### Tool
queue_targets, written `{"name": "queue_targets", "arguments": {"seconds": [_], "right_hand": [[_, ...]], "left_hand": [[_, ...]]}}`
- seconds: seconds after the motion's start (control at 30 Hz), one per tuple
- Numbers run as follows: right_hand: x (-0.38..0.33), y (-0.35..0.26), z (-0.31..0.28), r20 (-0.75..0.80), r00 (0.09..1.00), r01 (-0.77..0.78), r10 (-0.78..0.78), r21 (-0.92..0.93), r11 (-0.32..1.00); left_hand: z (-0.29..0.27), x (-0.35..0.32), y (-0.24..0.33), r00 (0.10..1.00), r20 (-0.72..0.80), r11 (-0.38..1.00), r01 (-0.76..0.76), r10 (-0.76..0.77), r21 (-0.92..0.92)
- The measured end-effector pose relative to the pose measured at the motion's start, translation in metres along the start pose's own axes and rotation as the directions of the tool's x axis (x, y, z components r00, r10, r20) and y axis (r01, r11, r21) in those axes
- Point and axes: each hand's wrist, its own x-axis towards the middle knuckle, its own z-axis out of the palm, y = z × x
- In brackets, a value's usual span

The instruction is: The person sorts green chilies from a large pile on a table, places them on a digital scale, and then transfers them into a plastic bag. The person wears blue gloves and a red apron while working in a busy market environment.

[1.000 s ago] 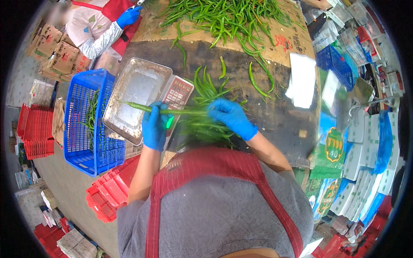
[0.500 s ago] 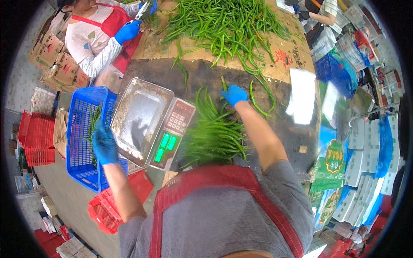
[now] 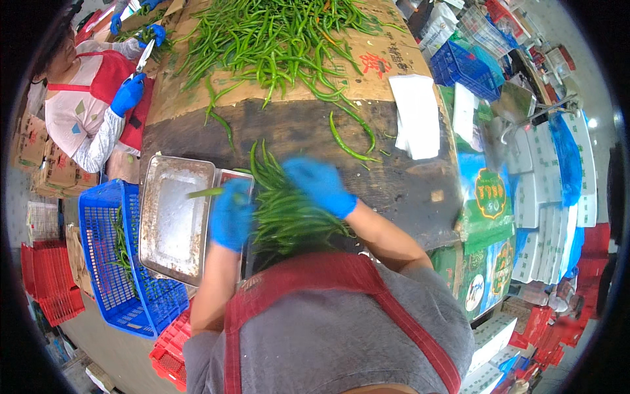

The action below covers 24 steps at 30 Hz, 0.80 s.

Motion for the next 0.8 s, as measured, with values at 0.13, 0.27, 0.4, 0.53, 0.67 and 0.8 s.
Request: {"name": "queue_targets", "arguments": {"seconds": [0.13, 0.27, 0.4, 0.53, 0.67, 0.8], "right_hand": [[-0.017, 0.104, -0.083, -0.227, 0.963, -0.240, 0.144, -0.483, 0.842], [-0.023, 0.134, -0.110, -0.221, 0.955, -0.297, 0.198, -0.743, 0.600], [-0.019, 0.111, -0.086, -0.230, 0.955, -0.271, 0.190, -0.403, 0.874], [-0.009, 0.010, -0.014, 0.115, 0.993, -0.024, 0.027, -0.024, 0.999], [-0.012, -0.041, 0.035, 0.384, 0.885, 0.324, -0.264, -0.099, 0.941], [-0.002, 0.007, 0.001, -0.058, 0.998, -0.014, 0.017, 0.051, 0.999]], "left_hand": [[-0.156, -0.016, 0.162, 0.845, -0.133, 0.841, -0.532, 0.518, -0.099], [-0.272, -0.111, 0.280, 0.606, -0.596, 0.479, -0.791, 0.528, -0.380], [-0.205, -0.126, 0.221, 0.570, -0.358, 0.602, -0.798, 0.739, -0.026], [-0.038, -0.073, 0.065, 0.950, -0.035, 0.864, -0.265, 0.309, 0.428], [0.030, -0.045, -0.001, 0.967, 0.095, 0.950, -0.251, 0.237, 0.185], [-0.070, -0.039, 0.073, 0.780, -0.186, 0.801, -0.564, 0.597, 0.201]]}}
